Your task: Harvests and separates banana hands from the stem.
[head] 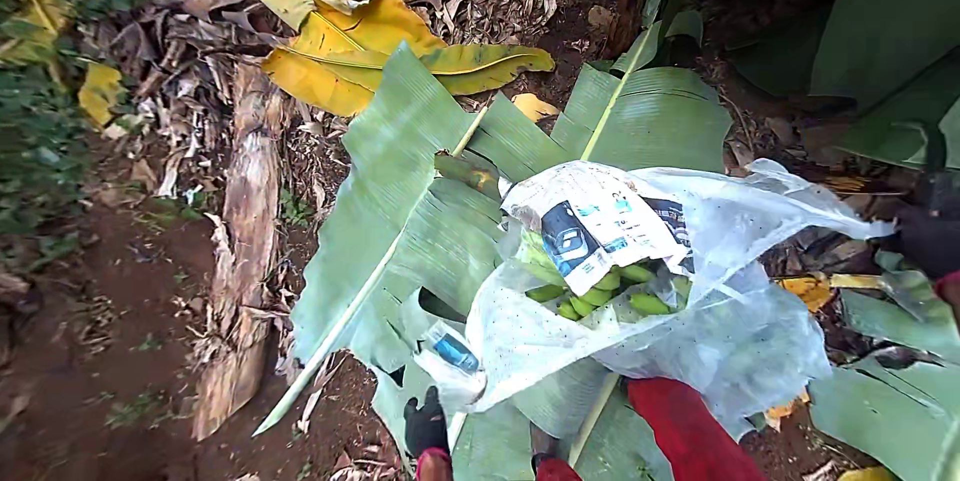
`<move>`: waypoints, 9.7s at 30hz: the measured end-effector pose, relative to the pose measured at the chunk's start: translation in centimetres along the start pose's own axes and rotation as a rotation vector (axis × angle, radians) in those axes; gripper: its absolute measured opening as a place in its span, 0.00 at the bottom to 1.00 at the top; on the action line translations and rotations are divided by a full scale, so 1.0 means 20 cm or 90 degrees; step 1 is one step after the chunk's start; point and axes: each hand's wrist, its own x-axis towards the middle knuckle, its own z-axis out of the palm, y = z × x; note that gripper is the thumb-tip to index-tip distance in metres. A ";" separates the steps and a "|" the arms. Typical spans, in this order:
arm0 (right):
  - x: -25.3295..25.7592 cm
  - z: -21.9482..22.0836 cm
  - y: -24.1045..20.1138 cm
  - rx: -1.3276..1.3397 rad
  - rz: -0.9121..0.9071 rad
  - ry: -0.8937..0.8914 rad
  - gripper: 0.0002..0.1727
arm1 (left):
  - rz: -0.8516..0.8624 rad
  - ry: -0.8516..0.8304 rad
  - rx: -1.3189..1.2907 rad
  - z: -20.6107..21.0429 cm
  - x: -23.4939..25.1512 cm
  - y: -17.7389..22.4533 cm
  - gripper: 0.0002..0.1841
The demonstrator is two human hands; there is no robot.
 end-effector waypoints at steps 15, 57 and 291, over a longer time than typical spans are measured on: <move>-1.75 0.07 0.65 0.474 0.379 -0.091 0.20 | 0.877 -0.270 0.395 1.05 -1.40 0.51 0.13; -1.14 0.48 1.80 0.532 0.416 -0.069 0.33 | 0.610 -0.547 0.775 2.04 -2.01 -0.29 0.45; -2.48 -0.86 2.18 1.343 0.604 0.243 0.20 | 0.968 -0.494 0.319 1.54 -3.24 -0.57 0.28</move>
